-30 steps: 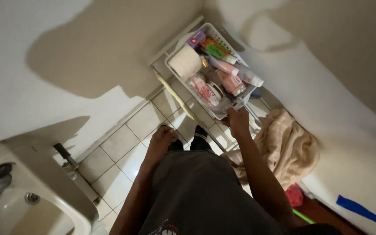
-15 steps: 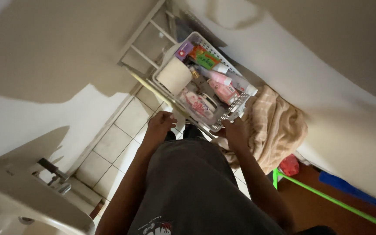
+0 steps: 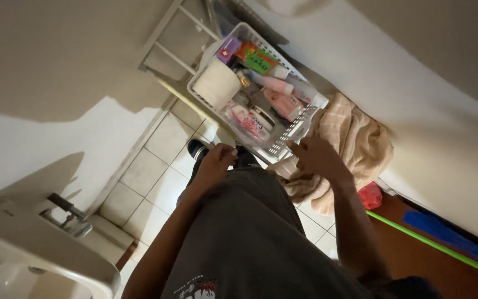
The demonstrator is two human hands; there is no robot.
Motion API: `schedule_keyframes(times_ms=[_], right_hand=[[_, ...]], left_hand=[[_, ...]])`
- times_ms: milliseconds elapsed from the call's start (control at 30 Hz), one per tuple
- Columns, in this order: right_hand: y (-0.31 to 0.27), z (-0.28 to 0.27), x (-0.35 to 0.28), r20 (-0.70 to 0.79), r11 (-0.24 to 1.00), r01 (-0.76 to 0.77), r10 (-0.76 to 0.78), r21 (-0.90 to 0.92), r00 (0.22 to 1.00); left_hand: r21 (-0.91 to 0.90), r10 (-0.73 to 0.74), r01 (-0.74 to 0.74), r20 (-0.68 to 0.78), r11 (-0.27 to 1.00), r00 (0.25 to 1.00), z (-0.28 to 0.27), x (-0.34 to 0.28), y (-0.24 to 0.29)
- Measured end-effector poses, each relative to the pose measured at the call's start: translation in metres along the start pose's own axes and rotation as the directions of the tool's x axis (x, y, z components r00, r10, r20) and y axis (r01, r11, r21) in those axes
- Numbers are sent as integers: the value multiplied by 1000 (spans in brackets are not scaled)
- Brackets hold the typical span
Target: The person stands in a bathroom and takes toiletry items one at a time from a plastic basket on a rack, including a fragrance bottle, toothpaste, a toothbrush, a cream jar and a spray bottle, and places them on the shelf above the sink. They then lift the basket and set it back on the rack.
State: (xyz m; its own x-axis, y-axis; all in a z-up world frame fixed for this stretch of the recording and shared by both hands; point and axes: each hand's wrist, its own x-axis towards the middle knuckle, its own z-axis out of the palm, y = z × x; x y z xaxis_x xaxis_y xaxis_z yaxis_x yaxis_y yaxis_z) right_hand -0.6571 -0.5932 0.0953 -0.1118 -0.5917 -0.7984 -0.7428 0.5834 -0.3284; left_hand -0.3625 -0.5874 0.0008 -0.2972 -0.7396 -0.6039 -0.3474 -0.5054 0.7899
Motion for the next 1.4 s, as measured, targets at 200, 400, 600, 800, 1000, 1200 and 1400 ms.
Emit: schedule_keyframes(times_ms=[200,400,600,800,1000,1200,1400], right_hand=[[-71,-3,7,-301,919,378,-332,109,894],[-87,36,66,-346,598,777,-783,-194,516],[-94,43,75,-328,623,750,-772,-222,544],[-70,47,82,-548,601,779,-598,177,586],[-52,39,63,-573,430,752,-488,499,659],[-72,34,10,-429,295,580,-443,759,787],[-103,51,-14,-195,687,335,-277,645,941]], left_hand=[[-69,-29,24,-63,997,998,-6,-13,10],[-125,9,-25,-123,992,992,-3,-25,-3],[-144,-97,75,-151,987,984,-10,-46,15],[-229,-113,58,-233,972,966,-10,-44,12],[-166,67,-118,-283,979,957,-5,-46,56],[-193,211,-237,-144,952,967,8,-35,95],[-77,170,-191,-226,979,959,26,-31,69]])
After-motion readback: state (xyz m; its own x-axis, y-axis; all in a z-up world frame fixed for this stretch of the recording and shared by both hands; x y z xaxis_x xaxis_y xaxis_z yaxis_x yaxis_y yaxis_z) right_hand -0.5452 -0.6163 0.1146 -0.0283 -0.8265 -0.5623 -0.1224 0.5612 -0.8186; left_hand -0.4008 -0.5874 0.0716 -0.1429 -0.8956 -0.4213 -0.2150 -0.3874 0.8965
